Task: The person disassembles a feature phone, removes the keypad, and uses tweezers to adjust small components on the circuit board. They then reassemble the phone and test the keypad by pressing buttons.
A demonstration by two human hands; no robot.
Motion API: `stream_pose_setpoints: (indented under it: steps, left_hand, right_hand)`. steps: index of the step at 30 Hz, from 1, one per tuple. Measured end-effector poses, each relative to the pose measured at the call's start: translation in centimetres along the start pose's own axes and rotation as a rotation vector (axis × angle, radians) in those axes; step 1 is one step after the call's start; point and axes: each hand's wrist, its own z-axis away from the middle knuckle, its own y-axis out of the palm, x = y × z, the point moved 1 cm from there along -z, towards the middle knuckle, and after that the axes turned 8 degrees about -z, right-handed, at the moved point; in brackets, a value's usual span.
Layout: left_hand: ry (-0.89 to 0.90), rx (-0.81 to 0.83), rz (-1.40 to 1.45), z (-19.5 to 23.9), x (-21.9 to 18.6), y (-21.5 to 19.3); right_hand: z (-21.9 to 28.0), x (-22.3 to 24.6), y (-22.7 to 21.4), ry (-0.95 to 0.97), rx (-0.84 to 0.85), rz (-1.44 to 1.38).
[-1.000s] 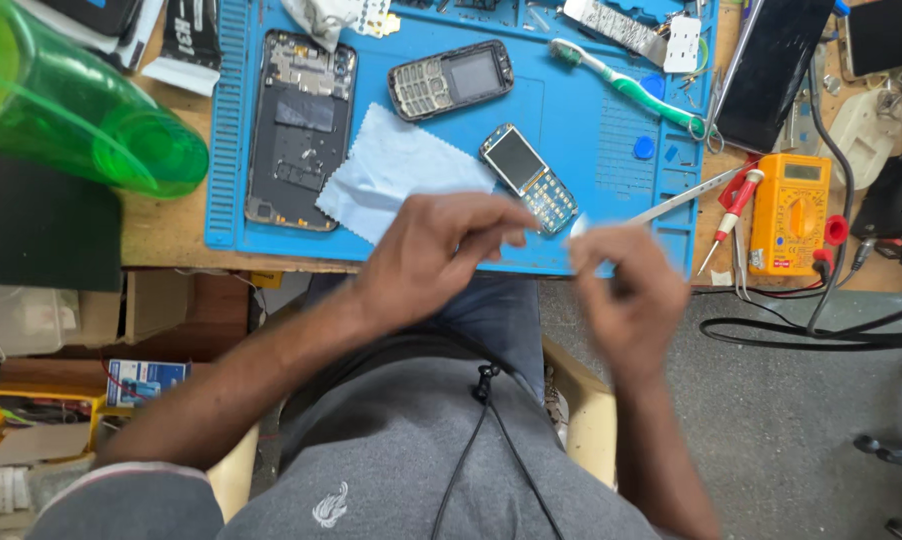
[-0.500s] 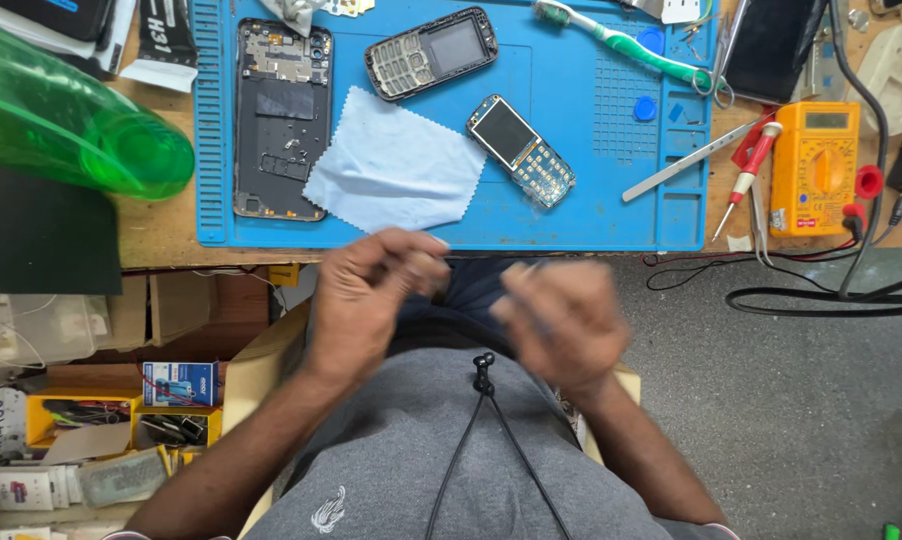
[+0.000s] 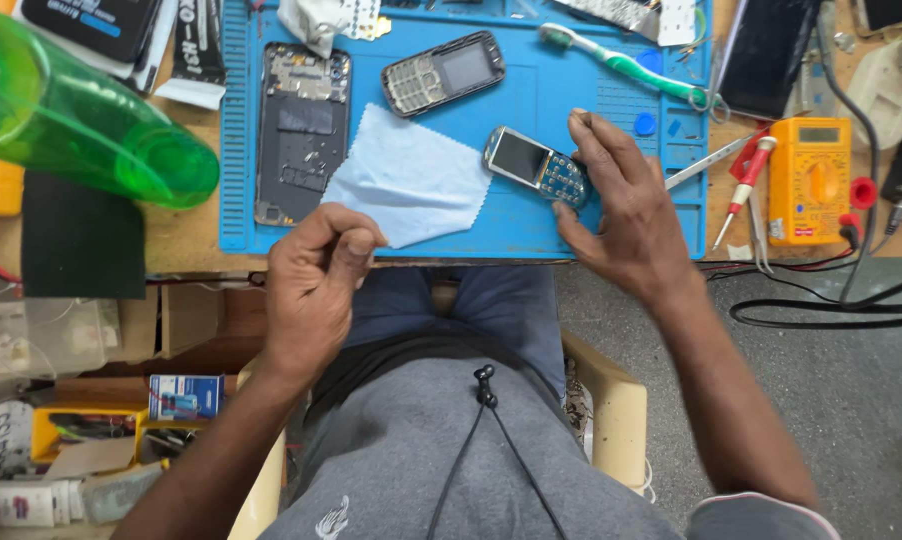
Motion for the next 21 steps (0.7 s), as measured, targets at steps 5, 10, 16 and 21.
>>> stream_pose_setpoints:
  steps: [5, 10, 16, 21]
  left_hand:
    - [0.013, 0.058, -0.025, -0.8, -0.8, -0.4]
    - [0.070, 0.028, -0.124, -2.4, -2.5, 0.2]
    - [0.622, 0.260, -0.849, -9.3, -3.8, 5.5]
    - [0.592, 0.378, -0.934, -11.4, -1.8, 7.8]
  right_hand:
    - [-1.3, -3.0, -3.0, -0.133, 0.063, 0.076]
    - [0.8, -1.8, -2.5, 0.179, -0.249, -0.144]
    - [5.5, 5.3, 2.9, 0.403, -0.556, -0.832]
    - [5.0, 6.1, 3.7, 0.396, -0.579, -1.172]
